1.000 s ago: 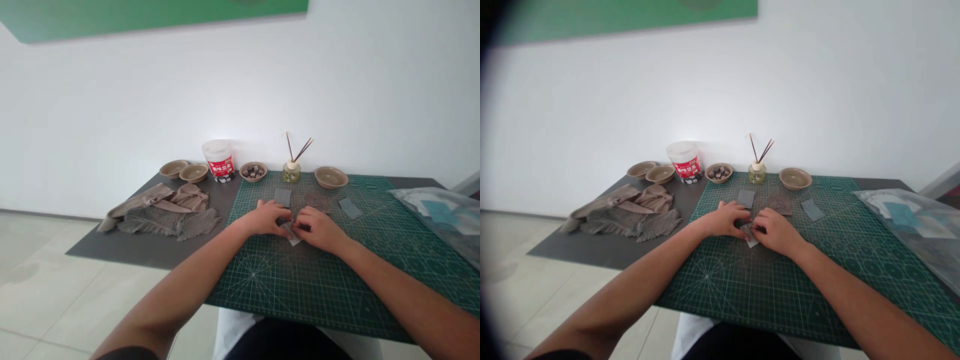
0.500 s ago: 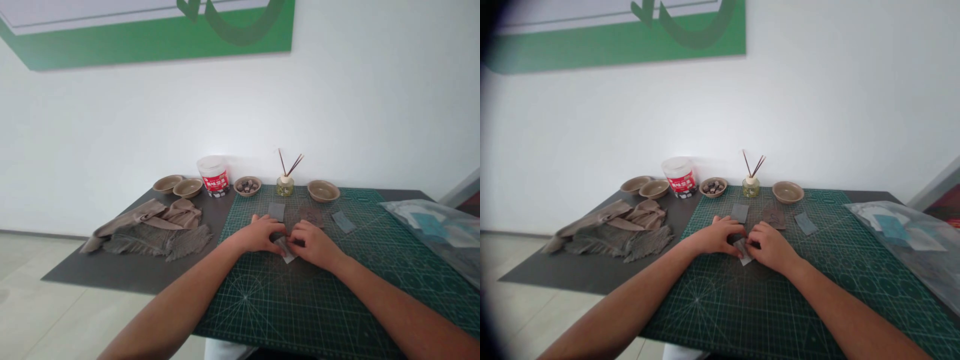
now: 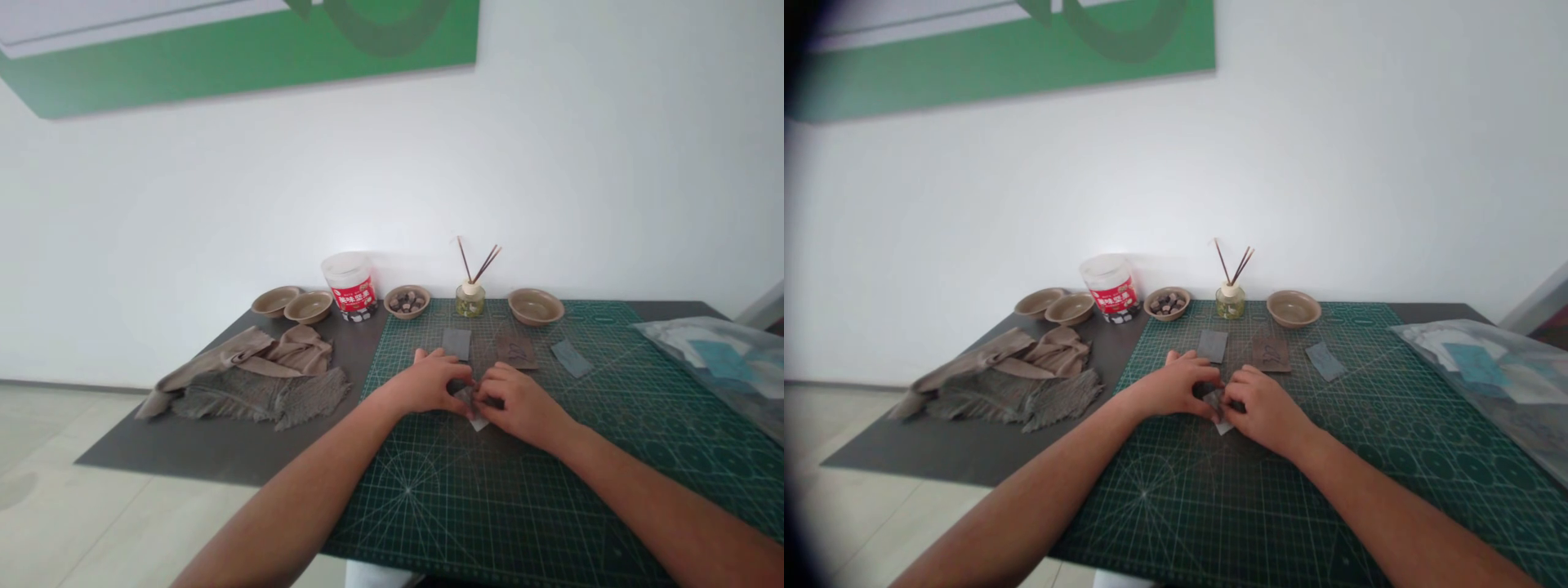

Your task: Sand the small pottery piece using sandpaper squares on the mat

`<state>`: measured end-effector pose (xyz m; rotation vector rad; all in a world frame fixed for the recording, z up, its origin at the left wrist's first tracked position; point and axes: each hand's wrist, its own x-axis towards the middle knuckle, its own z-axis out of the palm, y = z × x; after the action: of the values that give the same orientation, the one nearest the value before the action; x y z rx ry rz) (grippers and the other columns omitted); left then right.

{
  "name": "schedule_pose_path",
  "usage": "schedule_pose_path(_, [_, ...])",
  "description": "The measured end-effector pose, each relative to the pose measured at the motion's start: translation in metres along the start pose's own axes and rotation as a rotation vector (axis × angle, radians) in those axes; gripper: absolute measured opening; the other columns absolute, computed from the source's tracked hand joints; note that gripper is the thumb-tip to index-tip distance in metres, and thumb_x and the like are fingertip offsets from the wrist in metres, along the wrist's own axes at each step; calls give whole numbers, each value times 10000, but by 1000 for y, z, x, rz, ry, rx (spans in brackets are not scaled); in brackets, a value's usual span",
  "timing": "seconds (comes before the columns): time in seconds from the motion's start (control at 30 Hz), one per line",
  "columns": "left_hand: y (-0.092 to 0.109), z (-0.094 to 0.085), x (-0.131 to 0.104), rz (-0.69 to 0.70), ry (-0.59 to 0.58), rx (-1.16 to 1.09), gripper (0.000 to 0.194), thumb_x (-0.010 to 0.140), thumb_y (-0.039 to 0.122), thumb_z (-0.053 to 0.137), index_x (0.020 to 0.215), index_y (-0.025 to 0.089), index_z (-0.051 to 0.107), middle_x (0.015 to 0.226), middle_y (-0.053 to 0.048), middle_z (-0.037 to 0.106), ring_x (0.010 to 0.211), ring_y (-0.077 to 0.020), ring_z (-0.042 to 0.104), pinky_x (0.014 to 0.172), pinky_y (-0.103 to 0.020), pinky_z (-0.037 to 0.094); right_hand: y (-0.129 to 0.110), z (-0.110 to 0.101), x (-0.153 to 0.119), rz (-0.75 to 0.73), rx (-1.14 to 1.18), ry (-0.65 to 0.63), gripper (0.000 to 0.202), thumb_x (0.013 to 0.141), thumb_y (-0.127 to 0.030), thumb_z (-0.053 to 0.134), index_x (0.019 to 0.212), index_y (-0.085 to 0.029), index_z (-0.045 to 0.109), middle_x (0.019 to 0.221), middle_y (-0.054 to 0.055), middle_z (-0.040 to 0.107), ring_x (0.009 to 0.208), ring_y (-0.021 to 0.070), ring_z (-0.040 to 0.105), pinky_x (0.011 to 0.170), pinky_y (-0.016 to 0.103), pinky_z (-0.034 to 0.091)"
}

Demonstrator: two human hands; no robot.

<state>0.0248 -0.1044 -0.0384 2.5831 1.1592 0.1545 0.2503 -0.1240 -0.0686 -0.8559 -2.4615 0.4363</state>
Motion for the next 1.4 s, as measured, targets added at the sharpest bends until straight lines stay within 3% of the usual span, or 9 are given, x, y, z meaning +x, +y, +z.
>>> schedule_pose_path(1.07, [-3, 1, 1, -2, -7, -35, 485, 750, 617, 756, 1096, 289, 666, 1062, -21, 669, 1071, -287, 515, 821, -352, 266, 8, -12, -1, -56, 22, -47, 64, 887, -209, 706, 824, -218, 710, 871, 24, 721, 845, 197, 603, 837, 376, 428])
schedule_pose_path(1.4, [0, 0, 1, -21, -18, -16, 471, 767, 627, 731, 1097, 298, 667, 1013, -26, 662, 1065, -293, 514, 832, -380, 264, 10, -11, 4, -51, -42, -33, 136, 879, -189, 696, 750, -213, 661, 819, 23, 695, 806, 198, 568, 808, 377, 413])
